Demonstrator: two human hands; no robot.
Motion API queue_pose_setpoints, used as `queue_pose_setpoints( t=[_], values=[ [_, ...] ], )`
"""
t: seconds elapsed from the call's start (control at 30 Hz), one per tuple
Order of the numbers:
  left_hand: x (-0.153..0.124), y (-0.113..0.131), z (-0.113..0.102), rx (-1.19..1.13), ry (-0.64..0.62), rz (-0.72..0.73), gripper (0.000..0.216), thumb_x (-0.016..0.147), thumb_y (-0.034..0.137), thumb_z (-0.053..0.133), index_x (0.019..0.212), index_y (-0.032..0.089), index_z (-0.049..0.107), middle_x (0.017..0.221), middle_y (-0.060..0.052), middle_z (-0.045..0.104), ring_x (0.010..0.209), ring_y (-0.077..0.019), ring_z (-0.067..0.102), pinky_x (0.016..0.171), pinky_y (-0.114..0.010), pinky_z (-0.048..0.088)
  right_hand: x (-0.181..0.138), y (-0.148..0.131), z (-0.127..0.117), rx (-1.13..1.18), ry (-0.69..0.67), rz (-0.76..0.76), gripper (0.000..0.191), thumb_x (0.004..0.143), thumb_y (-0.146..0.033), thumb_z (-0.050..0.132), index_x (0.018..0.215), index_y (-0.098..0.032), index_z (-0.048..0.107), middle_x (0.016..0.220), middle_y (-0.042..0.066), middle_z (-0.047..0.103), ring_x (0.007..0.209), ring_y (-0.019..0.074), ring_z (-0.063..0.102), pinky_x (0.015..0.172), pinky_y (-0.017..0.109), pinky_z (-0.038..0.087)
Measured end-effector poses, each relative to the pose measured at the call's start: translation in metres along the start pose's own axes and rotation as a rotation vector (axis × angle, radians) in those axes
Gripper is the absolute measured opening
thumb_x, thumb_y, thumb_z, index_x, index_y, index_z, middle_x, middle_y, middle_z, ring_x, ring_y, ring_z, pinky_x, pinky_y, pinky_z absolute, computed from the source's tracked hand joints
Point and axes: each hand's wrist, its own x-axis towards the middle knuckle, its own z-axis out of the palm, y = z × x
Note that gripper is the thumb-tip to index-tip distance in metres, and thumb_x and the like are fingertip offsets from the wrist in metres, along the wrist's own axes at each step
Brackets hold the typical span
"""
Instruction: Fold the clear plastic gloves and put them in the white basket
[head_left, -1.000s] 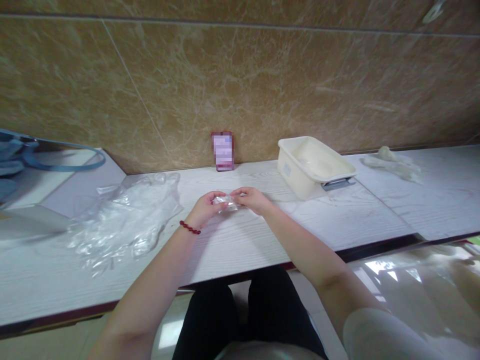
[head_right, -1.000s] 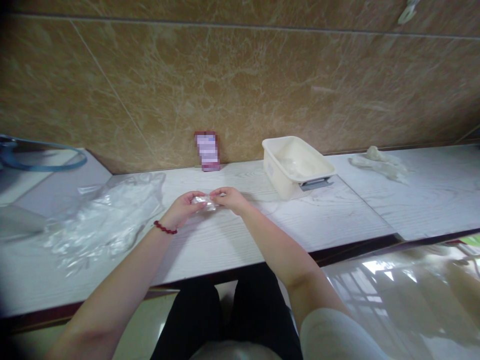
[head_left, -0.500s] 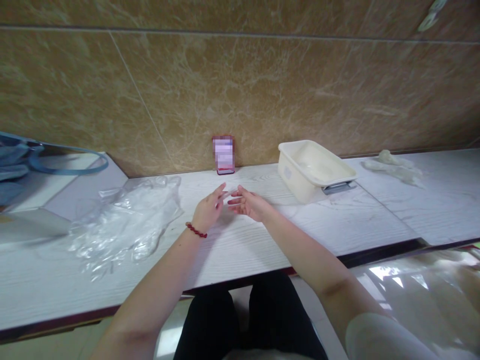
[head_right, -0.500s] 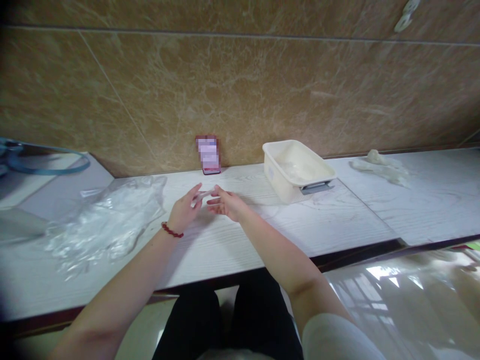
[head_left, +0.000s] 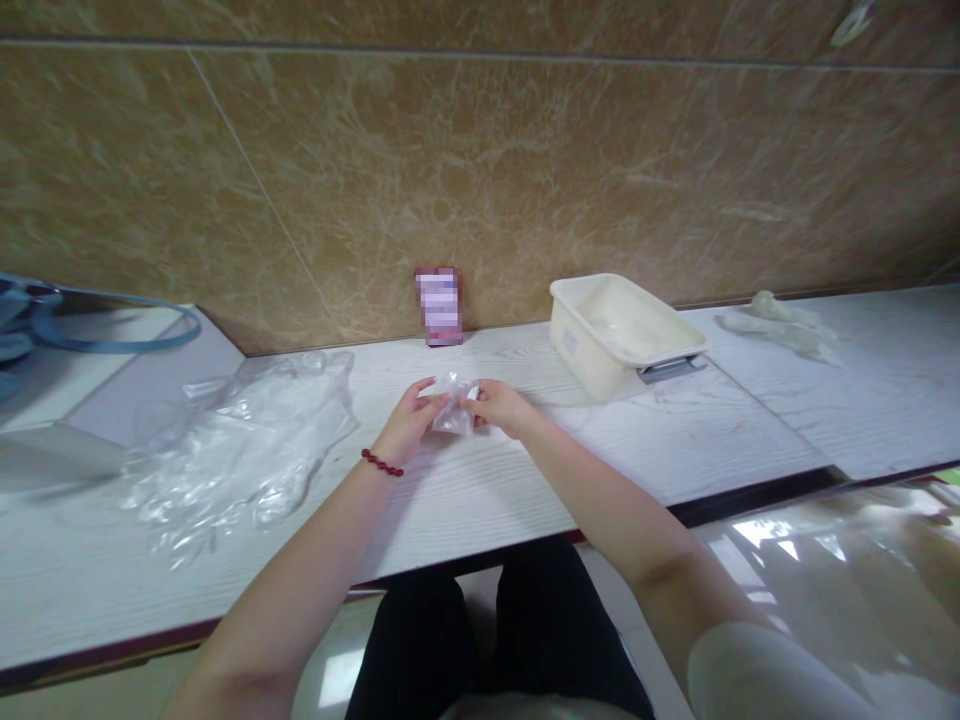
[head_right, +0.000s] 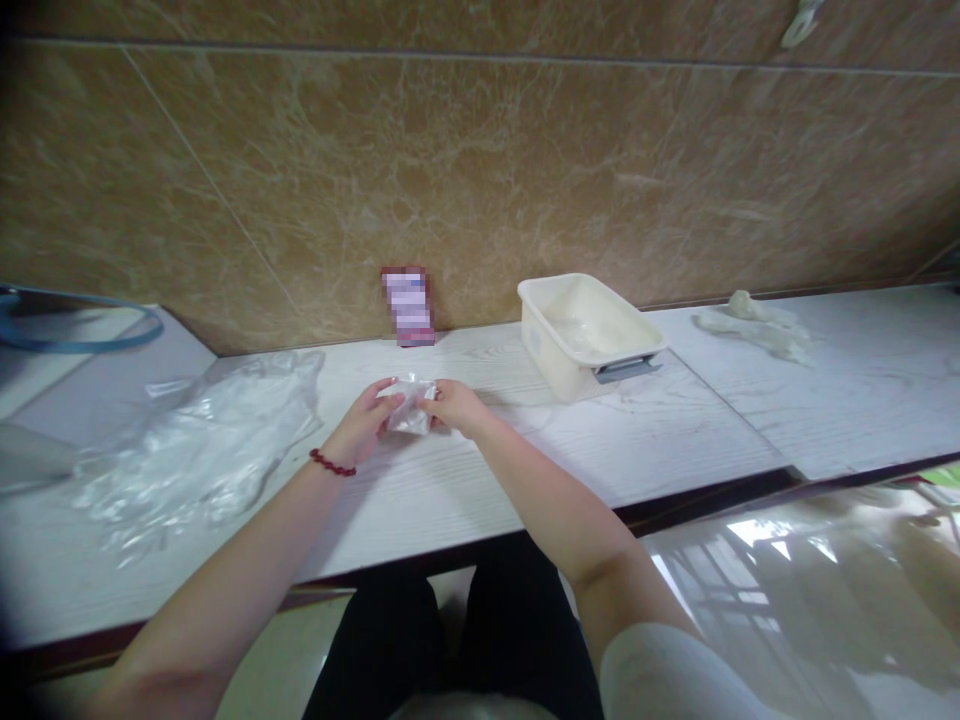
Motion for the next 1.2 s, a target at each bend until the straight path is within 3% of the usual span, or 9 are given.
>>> queue_pose_setpoints(
  t=[0.1,0.2,0.3,0.4,0.5,0.73,0.87,1.03,1.2],
  values=[
    [-0.001,-0.002,0.004,-0.022,0.004,0.048,0.061,0.06,0.031,0.068,0.114,0.018,0.042,0.07,0.0,0.06,0.061,-0.0117,0.056,0.06,-0.024,0.043,0.002,0.004,0.0,-0.097,0.02,0.01,0.016,0.062,-0.025,0.066,0.07,-0.016,0.055,0.052,-0.003,0.054,0.044,0.008,0.049,0.044,0.02,0.042],
    [0.002,-0.006,0.004,0.007,0.014,0.169,0.057,0.065,0.03,0.063,0.117,0.022,0.041,0.069,0.002,0.061,0.062,-0.011,0.056,0.062,-0.023,0.043,0.005,0.005,0.0,-0.045,0.029,0.026,0.013,0.066,-0.026,0.062,0.07,-0.016,0.054,0.053,-0.003,0.055,0.046,0.009,0.051,0.046,0.021,0.044],
    [0.008,-0.011,-0.001,0.132,-0.014,0.271,0.032,0.07,0.028,0.057,0.101,0.021,0.056,0.079,-0.001,0.063,0.072,-0.0121,0.057,0.069,-0.023,0.043,0.006,0.004,0.0,0.03,0.055,0.039,0.013,0.067,-0.025,0.062,0.064,-0.016,0.052,0.054,-0.003,0.054,0.05,0.0094,0.052,0.05,0.022,0.046],
    [0.014,-0.014,-0.007,0.222,-0.029,0.257,0.02,0.07,0.025,0.056,0.086,0.019,0.064,0.087,-0.003,0.063,0.081,-0.014,0.056,0.073,-0.024,0.043,0.006,0.002,0.0,0.064,0.084,0.07,0.014,0.066,-0.023,0.062,0.061,-0.016,0.051,0.053,-0.003,0.053,0.051,0.0096,0.053,0.051,0.023,0.047],
    [0.014,-0.013,-0.009,0.165,-0.041,0.193,0.028,0.068,0.028,0.058,0.093,0.018,0.064,0.09,-0.004,0.064,0.08,-0.0142,0.056,0.072,-0.025,0.043,0.006,0.001,-0.002,0.073,0.1,0.101,0.013,0.069,-0.021,0.06,0.061,-0.016,0.051,0.052,-0.002,0.053,0.048,0.0087,0.051,0.049,0.022,0.046],
    [0.011,-0.006,-0.01,0.087,-0.232,0.114,0.06,0.053,0.025,0.072,0.11,0.014,0.054,0.093,-0.007,0.063,0.073,-0.0132,0.058,0.07,-0.027,0.045,0.005,-0.001,-0.004,0.141,0.082,0.143,0.007,0.071,-0.016,0.058,0.067,-0.015,0.052,0.053,-0.002,0.055,0.05,0.0096,0.055,0.053,0.023,0.048],
    [0.012,-0.005,-0.012,0.118,-0.288,0.124,0.068,0.054,0.023,0.072,0.117,0.015,0.048,0.102,-0.009,0.061,0.076,-0.0139,0.059,0.075,-0.029,0.045,0.005,-0.002,-0.004,0.162,0.101,0.149,0.006,0.073,-0.012,0.053,0.068,-0.014,0.052,0.054,-0.002,0.054,0.049,0.0084,0.054,0.054,0.024,0.049],
    [0.014,-0.008,-0.015,0.151,-0.386,0.155,0.068,0.058,0.021,0.069,0.121,0.017,0.042,0.124,-0.013,0.046,0.091,-0.0176,0.057,0.085,-0.036,0.042,0.005,-0.003,-0.003,0.223,0.137,0.136,0.011,0.074,-0.008,0.049,0.064,-0.014,0.049,0.053,-0.003,0.052,0.048,0.0068,0.051,0.053,0.023,0.047],
    [0.019,-0.012,-0.017,0.098,-0.414,0.165,0.071,0.063,0.023,0.067,0.126,0.022,0.035,0.128,-0.011,0.041,0.098,-0.0194,0.054,0.091,-0.04,0.038,0.006,0.0,-0.002,0.203,0.122,0.082,0.009,0.072,-0.011,0.051,0.065,-0.015,0.048,0.055,-0.003,0.052,0.051,0.0073,0.051,0.054,0.021,0.046]
  ],
)
